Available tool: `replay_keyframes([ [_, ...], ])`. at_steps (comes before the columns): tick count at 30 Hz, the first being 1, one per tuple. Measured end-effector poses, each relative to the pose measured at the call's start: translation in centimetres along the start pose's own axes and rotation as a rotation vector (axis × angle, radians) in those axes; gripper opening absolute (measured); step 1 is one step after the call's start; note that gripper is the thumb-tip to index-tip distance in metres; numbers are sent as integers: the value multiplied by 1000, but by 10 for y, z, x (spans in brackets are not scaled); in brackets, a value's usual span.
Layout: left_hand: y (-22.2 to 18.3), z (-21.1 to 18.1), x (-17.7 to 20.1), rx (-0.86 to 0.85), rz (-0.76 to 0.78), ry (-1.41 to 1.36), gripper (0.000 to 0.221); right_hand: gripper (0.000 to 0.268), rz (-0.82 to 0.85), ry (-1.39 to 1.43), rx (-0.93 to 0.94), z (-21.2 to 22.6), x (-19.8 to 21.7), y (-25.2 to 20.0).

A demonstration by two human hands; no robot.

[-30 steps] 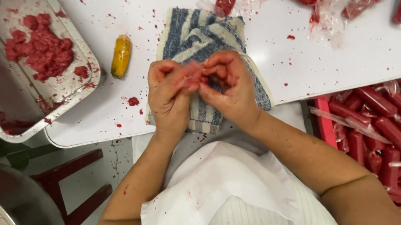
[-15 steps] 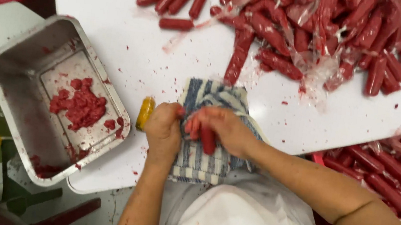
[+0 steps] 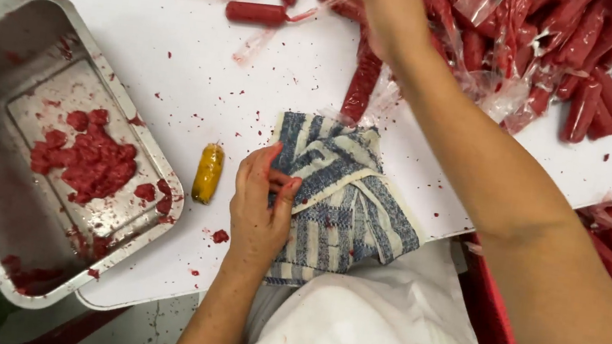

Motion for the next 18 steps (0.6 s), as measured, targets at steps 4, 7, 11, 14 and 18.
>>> replay_keyframes([
  [4, 2, -2, -4, -28, 11, 22, 38, 75, 764, -1428, 327, 45, -28, -90],
  [7, 7, -7, -1, -10, 1, 47, 32, 69, 1030, -1383, 65, 7, -10, -127],
  [11, 5, 3, -1, -40, -41, 86, 26, 25, 838, -1292, 223, -16, 2, -135],
  [14, 7, 13, 3, 17, -73, 109, 26, 16, 372, -847, -68, 17, 19, -117],
  [18, 16, -27, 22, -18, -196, 4, 37, 19, 92, 14, 153, 88, 13, -114],
])
Point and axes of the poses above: each hand's wrist, its own y-axis towards the middle knuckle, its own x-axis out of the back of the hand, z = x × y, the point moved 6 cm from there along y, towards the middle knuckle, and after that the axes turned 1 degree about -x, right-handed, at the moved point
